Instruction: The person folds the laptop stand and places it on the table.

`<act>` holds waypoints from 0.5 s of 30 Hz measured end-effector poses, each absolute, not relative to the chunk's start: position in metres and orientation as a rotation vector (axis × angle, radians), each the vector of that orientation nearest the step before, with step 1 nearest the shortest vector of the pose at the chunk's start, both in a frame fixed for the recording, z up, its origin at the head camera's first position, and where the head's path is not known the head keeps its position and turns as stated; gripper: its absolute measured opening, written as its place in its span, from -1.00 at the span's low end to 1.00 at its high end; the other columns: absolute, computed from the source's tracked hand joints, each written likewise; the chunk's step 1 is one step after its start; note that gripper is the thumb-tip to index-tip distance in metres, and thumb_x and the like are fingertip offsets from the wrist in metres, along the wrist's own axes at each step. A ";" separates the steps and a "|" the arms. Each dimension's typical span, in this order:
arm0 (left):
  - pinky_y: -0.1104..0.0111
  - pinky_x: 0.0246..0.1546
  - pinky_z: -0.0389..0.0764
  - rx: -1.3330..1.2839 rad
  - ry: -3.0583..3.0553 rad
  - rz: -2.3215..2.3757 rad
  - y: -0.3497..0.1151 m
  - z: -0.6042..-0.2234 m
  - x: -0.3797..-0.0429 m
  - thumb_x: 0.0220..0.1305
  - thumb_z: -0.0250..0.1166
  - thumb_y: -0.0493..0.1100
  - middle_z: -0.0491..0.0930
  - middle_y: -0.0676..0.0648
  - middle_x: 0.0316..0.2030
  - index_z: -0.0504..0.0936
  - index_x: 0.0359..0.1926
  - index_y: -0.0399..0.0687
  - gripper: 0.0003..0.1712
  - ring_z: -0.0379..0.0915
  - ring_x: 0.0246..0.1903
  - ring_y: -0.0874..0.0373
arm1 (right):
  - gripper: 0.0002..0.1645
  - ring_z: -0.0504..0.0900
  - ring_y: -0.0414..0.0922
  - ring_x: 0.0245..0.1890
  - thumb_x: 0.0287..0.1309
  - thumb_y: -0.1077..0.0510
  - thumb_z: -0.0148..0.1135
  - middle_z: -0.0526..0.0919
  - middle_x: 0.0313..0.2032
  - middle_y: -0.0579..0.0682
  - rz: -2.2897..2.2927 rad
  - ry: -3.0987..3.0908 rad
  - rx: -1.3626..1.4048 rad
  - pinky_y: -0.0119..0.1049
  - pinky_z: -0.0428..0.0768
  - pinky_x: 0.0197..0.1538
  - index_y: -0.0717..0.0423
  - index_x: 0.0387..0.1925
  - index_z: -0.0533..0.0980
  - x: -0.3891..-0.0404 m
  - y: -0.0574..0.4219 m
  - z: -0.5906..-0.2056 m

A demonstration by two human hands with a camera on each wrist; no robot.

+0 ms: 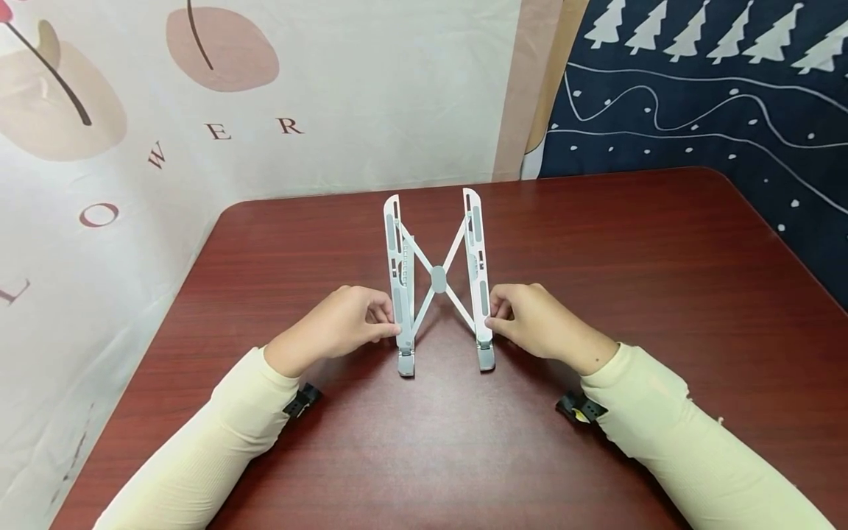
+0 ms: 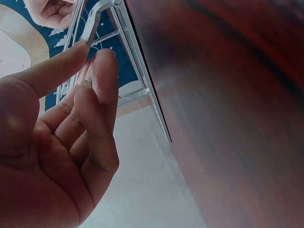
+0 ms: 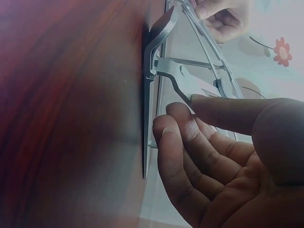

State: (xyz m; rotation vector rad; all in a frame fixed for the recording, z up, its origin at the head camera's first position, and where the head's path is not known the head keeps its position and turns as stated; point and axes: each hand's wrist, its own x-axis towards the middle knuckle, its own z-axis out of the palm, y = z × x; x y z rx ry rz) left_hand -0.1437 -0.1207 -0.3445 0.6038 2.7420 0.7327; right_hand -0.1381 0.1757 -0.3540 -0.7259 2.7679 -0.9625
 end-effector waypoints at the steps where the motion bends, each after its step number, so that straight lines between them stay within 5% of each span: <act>1: 0.41 -0.39 0.43 0.606 2.744 0.732 -0.120 -0.344 -0.144 0.20 0.44 -0.08 0.71 0.16 -0.58 0.60 -0.49 0.08 -0.80 0.53 -0.58 0.40 | -0.85 0.49 -0.27 -0.51 0.14 0.27 0.38 0.67 -0.52 -0.15 -0.961 2.769 -0.727 -0.39 0.41 -0.40 0.07 -0.42 0.52 -0.138 0.175 -0.354; 15: 0.42 -0.40 0.44 0.617 2.758 0.715 -0.118 -0.343 -0.141 0.19 0.45 -0.06 0.66 0.23 -0.59 0.60 -0.50 0.08 -0.78 0.50 -0.56 0.39 | -0.84 0.49 -0.30 -0.52 0.14 0.25 0.38 0.67 -0.53 -0.17 -0.954 2.765 -0.741 -0.39 0.41 -0.40 0.06 -0.42 0.52 -0.136 0.174 -0.354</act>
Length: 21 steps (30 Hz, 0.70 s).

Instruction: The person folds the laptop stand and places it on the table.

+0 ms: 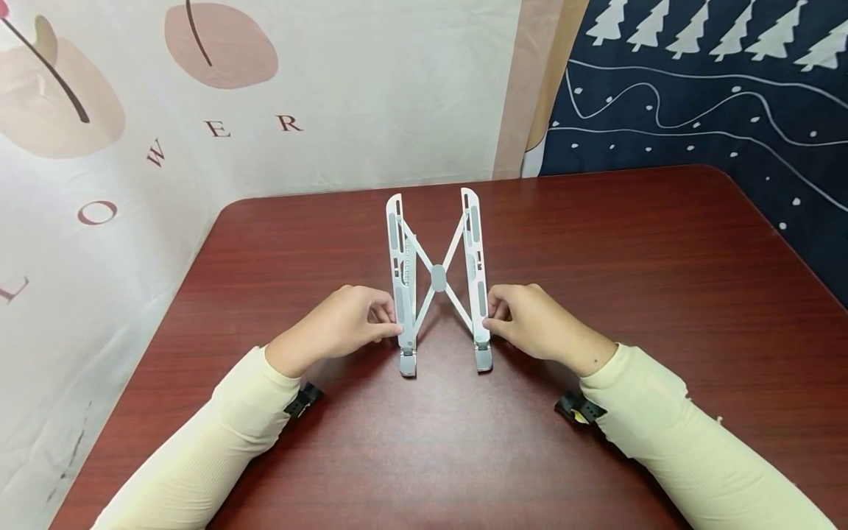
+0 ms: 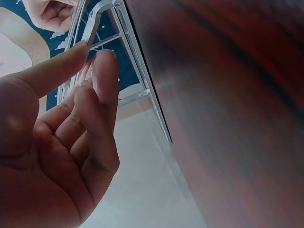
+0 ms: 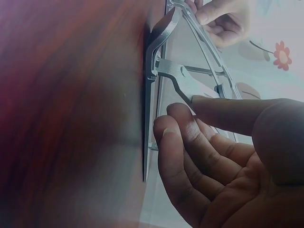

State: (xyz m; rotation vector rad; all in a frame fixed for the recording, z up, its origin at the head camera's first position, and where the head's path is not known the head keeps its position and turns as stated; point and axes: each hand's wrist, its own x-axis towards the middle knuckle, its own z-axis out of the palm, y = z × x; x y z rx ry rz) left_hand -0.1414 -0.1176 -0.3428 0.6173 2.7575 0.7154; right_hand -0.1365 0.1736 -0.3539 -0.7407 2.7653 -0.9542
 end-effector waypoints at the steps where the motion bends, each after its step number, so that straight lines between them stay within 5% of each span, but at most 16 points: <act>1: 0.42 -0.40 0.44 0.618 2.757 0.715 -0.118 -0.343 -0.141 0.19 0.45 -0.06 0.66 0.22 -0.59 0.59 -0.51 0.08 -0.78 0.50 -0.56 0.39 | -0.84 0.49 -0.30 -0.52 0.14 0.25 0.38 0.66 -0.53 -0.17 -0.955 2.766 -0.741 -0.39 0.41 -0.41 0.06 -0.42 0.51 -0.136 0.173 -0.354; 21: 0.41 -0.35 0.48 0.625 2.752 0.694 -0.114 -0.342 -0.138 0.20 0.45 -0.06 0.68 0.24 -0.57 0.60 -0.49 0.09 -0.79 0.51 -0.54 0.43 | -0.82 0.51 -0.33 -0.53 0.13 0.27 0.37 0.67 -0.55 -0.19 -0.967 2.762 -0.759 -0.40 0.44 -0.39 0.07 -0.44 0.49 -0.133 0.167 -0.356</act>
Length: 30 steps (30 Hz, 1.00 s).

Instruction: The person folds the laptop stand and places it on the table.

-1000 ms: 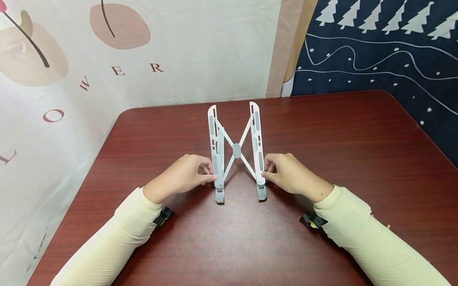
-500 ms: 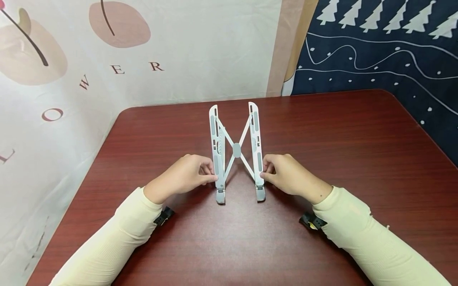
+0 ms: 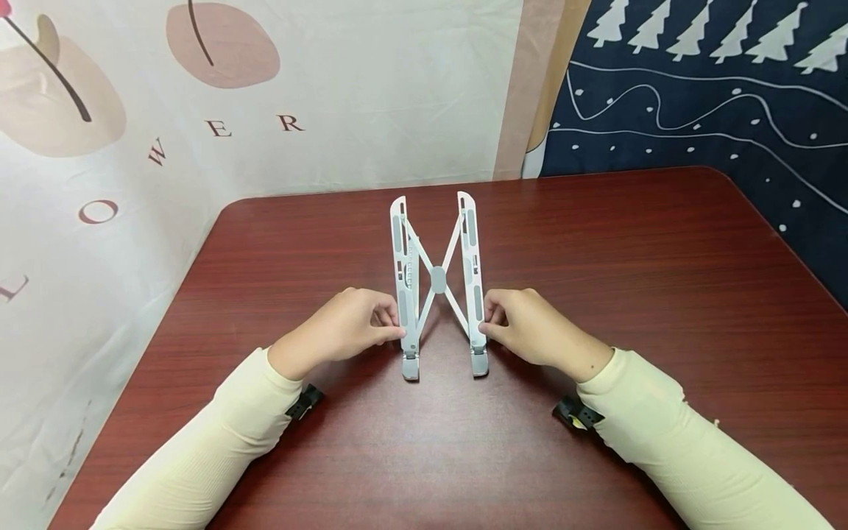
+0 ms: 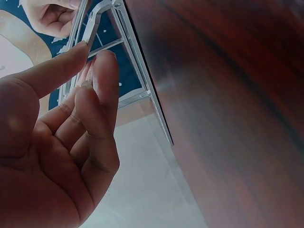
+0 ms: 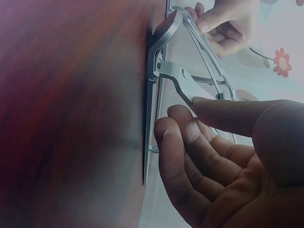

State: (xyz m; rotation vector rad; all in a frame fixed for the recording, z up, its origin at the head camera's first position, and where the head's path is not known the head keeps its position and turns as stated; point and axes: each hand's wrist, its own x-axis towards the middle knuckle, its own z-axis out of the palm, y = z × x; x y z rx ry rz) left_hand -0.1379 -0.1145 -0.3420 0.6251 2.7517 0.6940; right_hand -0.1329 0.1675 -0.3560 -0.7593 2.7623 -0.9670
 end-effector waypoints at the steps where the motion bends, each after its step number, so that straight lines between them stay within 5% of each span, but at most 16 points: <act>1: 0.41 -0.35 0.48 0.623 2.750 0.693 -0.114 -0.342 -0.138 0.20 0.45 -0.05 0.68 0.24 -0.57 0.60 -0.49 0.09 -0.79 0.51 -0.54 0.43 | -0.82 0.51 -0.33 -0.52 0.14 0.27 0.37 0.67 -0.55 -0.19 -0.969 2.760 -0.763 -0.40 0.45 -0.39 0.07 -0.44 0.49 -0.133 0.167 -0.356; 30: 0.40 -0.38 0.46 0.627 2.774 0.657 -0.110 -0.340 -0.132 0.18 0.46 -0.02 0.68 0.27 -0.55 0.60 -0.51 0.14 -0.78 0.49 -0.54 0.41 | -0.80 0.51 -0.35 -0.53 0.14 0.26 0.37 0.66 -0.56 -0.20 -0.983 2.742 -0.785 -0.40 0.45 -0.40 0.05 -0.46 0.48 -0.128 0.161 -0.357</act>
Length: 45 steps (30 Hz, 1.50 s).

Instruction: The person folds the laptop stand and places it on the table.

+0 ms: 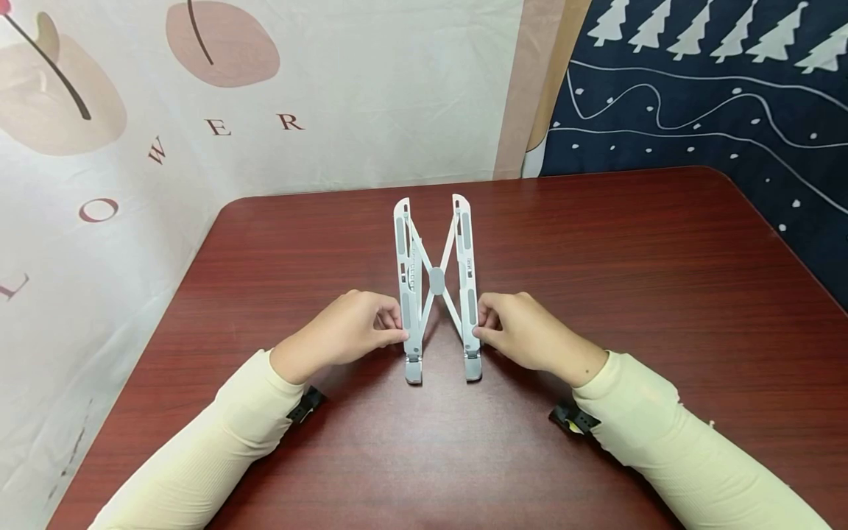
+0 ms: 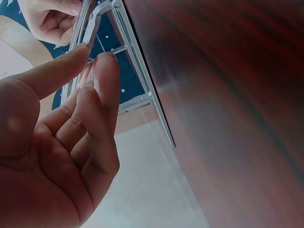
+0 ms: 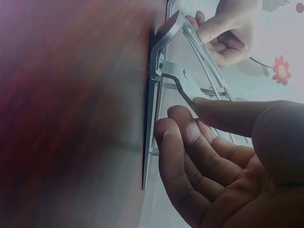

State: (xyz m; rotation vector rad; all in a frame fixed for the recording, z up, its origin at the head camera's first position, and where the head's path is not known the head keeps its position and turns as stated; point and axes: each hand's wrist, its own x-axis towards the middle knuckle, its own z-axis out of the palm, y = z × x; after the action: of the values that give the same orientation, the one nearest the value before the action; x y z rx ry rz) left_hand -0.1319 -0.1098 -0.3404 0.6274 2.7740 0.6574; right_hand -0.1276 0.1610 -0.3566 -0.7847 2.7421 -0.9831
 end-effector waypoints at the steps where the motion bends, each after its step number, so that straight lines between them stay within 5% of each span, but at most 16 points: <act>1: 0.40 -0.38 0.46 0.628 2.773 0.659 -0.110 -0.340 -0.132 0.18 0.46 -0.02 0.68 0.27 -0.55 0.60 -0.51 0.14 -0.78 0.49 -0.55 0.41 | -0.80 0.51 -0.35 -0.53 0.14 0.26 0.37 0.66 -0.56 -0.20 -0.982 2.742 -0.785 -0.40 0.44 -0.40 0.05 -0.46 0.48 -0.127 0.161 -0.357; 45: 0.38 -0.35 0.49 0.677 2.780 0.622 -0.100 -0.341 -0.124 0.18 0.46 0.01 0.69 0.29 -0.53 0.60 -0.51 0.17 -0.78 0.49 -0.51 0.43 | -0.80 0.47 -0.37 -0.56 0.17 0.24 0.36 0.66 -0.55 -0.22 -0.967 2.714 -0.821 -0.41 0.44 -0.43 0.04 -0.45 0.48 -0.119 0.149 -0.358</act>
State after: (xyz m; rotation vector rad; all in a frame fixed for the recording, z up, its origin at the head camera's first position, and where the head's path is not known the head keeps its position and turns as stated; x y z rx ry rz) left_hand -0.1235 -0.1002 -0.3414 0.6769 2.7800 0.6221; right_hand -0.1190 0.1487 -0.3578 -0.8209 2.7142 -0.9672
